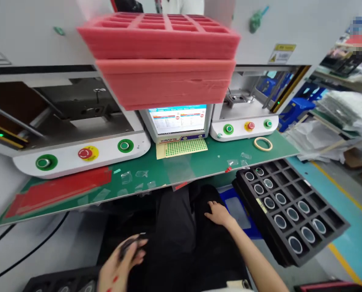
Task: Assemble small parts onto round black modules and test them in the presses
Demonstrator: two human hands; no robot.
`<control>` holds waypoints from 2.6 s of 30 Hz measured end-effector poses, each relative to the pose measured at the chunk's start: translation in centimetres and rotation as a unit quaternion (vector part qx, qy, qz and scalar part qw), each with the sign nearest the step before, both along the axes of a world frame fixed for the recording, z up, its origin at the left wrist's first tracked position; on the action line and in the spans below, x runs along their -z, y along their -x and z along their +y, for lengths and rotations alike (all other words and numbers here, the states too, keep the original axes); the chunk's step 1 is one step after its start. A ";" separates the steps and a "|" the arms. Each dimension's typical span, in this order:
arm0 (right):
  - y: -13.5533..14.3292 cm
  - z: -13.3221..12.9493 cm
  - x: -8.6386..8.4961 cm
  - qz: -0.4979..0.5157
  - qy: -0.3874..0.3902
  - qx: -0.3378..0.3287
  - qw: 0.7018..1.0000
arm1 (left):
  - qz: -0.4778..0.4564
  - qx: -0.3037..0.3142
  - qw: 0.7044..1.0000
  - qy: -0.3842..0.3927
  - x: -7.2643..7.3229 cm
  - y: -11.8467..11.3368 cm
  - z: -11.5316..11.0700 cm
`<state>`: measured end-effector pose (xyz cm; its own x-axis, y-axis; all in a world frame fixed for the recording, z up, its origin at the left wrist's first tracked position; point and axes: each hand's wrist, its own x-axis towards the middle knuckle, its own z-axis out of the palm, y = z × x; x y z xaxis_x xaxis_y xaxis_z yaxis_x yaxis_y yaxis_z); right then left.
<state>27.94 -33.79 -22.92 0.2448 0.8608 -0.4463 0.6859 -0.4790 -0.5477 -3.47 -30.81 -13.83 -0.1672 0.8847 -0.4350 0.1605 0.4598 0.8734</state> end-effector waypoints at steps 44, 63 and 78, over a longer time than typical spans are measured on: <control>5.0 -2.8 -13.1 0.634 -0.097 0.228 0.733 | -0.305 0.370 0.825 -0.299 -2.9 -9.9 0.7; 6.0 -4.0 -13.0 0.372 -0.284 0.194 0.862 | -0.121 0.312 0.893 -0.300 -2.3 -10.5 -0.3; 8.8 -5.1 -13.8 0.295 -0.314 0.068 0.900 | 0.178 0.205 0.827 -0.492 -3.9 -11.5 -0.2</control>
